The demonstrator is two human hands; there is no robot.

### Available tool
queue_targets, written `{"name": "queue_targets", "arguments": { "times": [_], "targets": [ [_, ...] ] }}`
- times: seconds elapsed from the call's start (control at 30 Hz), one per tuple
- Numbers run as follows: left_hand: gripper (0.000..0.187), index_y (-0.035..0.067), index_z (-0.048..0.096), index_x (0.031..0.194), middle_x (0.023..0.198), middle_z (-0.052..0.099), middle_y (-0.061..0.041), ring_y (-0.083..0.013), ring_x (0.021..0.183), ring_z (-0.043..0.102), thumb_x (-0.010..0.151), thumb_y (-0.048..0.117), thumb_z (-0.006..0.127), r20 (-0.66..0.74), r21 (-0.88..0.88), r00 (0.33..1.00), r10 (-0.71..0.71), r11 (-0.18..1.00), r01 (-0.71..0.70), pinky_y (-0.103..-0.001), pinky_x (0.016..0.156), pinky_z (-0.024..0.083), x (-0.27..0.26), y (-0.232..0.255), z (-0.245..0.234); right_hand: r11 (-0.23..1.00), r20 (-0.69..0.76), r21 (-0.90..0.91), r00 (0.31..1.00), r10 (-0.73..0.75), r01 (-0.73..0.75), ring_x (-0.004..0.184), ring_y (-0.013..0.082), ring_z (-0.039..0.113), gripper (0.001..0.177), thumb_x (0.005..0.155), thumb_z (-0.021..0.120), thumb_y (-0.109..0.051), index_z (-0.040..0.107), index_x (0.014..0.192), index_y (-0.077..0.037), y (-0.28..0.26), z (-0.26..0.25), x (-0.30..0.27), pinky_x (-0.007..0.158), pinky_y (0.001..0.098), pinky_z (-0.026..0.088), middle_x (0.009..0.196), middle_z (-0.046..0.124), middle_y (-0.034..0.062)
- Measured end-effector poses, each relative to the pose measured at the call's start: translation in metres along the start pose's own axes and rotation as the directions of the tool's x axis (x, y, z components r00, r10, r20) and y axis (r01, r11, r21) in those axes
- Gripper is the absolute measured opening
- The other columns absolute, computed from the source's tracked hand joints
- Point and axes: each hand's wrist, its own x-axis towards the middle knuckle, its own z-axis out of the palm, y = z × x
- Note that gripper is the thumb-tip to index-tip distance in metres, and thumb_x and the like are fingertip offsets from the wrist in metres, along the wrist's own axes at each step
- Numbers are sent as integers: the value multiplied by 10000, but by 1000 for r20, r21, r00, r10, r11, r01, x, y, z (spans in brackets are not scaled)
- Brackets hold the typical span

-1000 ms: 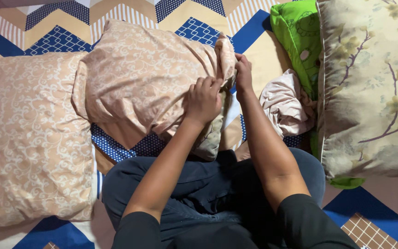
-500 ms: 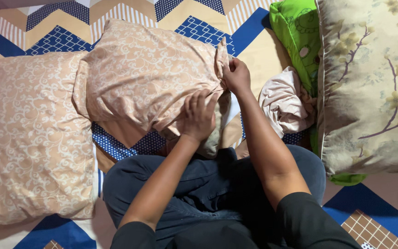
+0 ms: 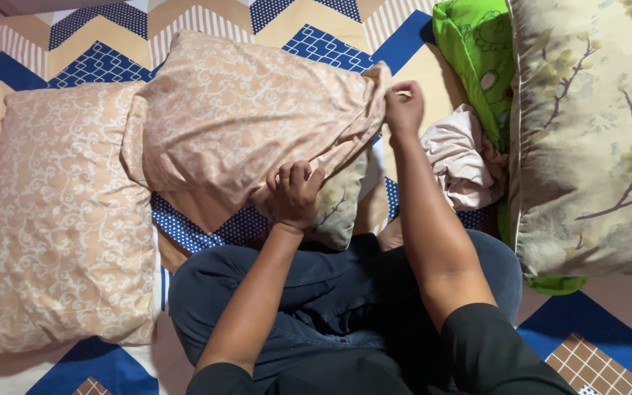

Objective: The person puts a pillowcase onto a pillow by hand, pulling the fabric over the pillow and smoothing it down until the pillow is fully covered.

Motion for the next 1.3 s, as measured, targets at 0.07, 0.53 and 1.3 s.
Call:
{"name": "queue_targets", "arguments": {
  "times": [0.07,0.53,1.3],
  "targets": [
    [275,233,685,1064,1029,549,17,-214,1104,530,819,114,716,-24,-9,1000,8,1000,-8,-477,1019,371,0,-1,-3,976,7,158,989,150,-150,535,84,499,158,881,678,-21,589,990,-94,5,-16,8,484,258,404,672,565,-13],
    [599,90,557,1315,1256,611,-105,-283,1216,563,777,238,775,56,161,973,-222,964,211,-512,1023,361,26,-33,9,963,155,-266,985,74,-31,763,147,604,361,835,699,-74,490,1130,-73,-19,-22,-11,667,320,517,912,643,62],
    [461,81,643,1162,1081,666,-102,-294,1016,631,722,202,707,163,-229,984,65,973,-26,-451,899,450,0,21,-14,870,474,92,790,389,-484,851,154,748,265,909,608,-163,672,1153,-84,13,1,-120,722,317,602,1013,761,66]
  ]
}}
